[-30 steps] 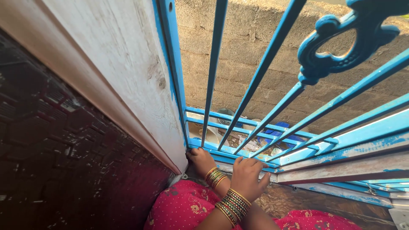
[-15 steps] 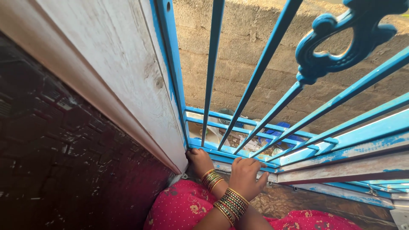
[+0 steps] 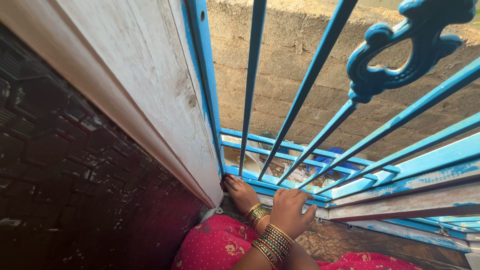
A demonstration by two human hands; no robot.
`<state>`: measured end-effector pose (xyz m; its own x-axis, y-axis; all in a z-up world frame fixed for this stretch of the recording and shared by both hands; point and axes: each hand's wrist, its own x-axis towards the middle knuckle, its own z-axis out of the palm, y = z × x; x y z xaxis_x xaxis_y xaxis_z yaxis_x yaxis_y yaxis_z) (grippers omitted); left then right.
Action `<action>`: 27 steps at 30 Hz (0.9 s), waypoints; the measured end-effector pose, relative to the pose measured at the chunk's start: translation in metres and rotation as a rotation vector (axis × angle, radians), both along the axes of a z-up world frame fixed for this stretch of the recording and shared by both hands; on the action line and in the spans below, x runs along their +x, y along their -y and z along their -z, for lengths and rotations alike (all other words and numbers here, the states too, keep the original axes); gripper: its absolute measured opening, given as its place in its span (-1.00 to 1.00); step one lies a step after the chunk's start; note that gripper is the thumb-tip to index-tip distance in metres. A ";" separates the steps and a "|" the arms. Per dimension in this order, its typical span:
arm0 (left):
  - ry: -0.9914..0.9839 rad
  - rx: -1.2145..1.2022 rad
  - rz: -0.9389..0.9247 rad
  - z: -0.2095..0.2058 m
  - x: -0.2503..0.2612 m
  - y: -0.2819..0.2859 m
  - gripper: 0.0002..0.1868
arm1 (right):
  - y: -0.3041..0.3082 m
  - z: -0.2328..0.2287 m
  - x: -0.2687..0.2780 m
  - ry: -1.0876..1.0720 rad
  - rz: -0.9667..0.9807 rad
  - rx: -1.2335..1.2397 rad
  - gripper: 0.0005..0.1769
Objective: The person sits on the floor and wipes the blue metal window grill using a cloth. They repeatedly rub the cloth along the vertical bars and horizontal frame, occasionally folding the cloth to use a cleaner side.
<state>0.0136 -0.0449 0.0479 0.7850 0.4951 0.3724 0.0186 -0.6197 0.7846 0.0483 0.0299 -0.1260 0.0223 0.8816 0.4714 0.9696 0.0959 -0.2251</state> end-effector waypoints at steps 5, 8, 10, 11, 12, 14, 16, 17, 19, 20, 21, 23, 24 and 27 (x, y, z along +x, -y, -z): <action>-0.022 -0.022 0.004 0.000 -0.008 -0.003 -0.79 | 0.024 0.005 0.003 -0.032 0.109 -0.079 -0.51; 0.008 -0.020 0.007 -0.002 -0.008 -0.003 -0.78 | 0.023 0.001 -0.011 -0.031 0.180 -0.061 -0.49; 0.024 -0.018 0.007 0.000 -0.007 -0.002 -0.78 | 0.016 0.001 -0.025 -0.069 0.215 -0.064 -0.45; 0.026 -0.017 0.008 0.000 -0.006 -0.002 -0.77 | 0.010 0.001 -0.030 -0.092 0.223 -0.076 -0.41; 0.026 -0.015 0.010 0.000 -0.005 -0.002 -0.77 | 0.006 0.001 -0.035 -0.117 0.233 -0.086 -0.37; 0.022 -0.021 0.011 0.000 -0.005 -0.001 -0.78 | 0.001 0.003 -0.041 -0.044 0.236 -0.072 -0.42; 0.017 -0.024 0.013 -0.001 -0.005 -0.002 -0.78 | -0.004 0.004 -0.040 -0.030 0.248 -0.054 -0.46; 0.014 -0.026 0.014 -0.001 -0.004 -0.002 -0.78 | -0.007 0.005 -0.037 -0.052 0.258 -0.044 -0.46; 0.007 -0.022 0.008 -0.001 -0.006 -0.005 -0.77 | -0.013 0.006 -0.033 -0.101 0.244 -0.074 -0.50; 0.005 -0.019 0.008 0.000 -0.007 -0.004 -0.77 | -0.014 0.006 -0.028 -0.125 0.227 -0.117 -0.52; 0.004 -0.017 0.007 0.001 -0.007 -0.004 -0.77 | -0.013 0.006 -0.022 -0.149 0.209 -0.160 -0.55; 0.006 -0.032 -0.003 0.003 -0.008 -0.002 -0.77 | -0.002 0.005 -0.011 -0.089 0.182 -0.136 -0.51; 0.011 -0.034 -0.007 0.003 -0.007 -0.003 -0.77 | 0.003 0.003 -0.005 -0.055 0.169 -0.119 -0.48; 0.018 -0.012 -0.002 0.006 -0.009 -0.005 -0.76 | 0.021 0.000 0.005 -0.010 0.165 0.007 -0.49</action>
<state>0.0043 -0.0395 0.0423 0.7773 0.5013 0.3801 0.0058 -0.6099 0.7925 0.0528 0.0086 -0.1258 0.1715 0.8621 0.4769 0.9700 -0.0629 -0.2350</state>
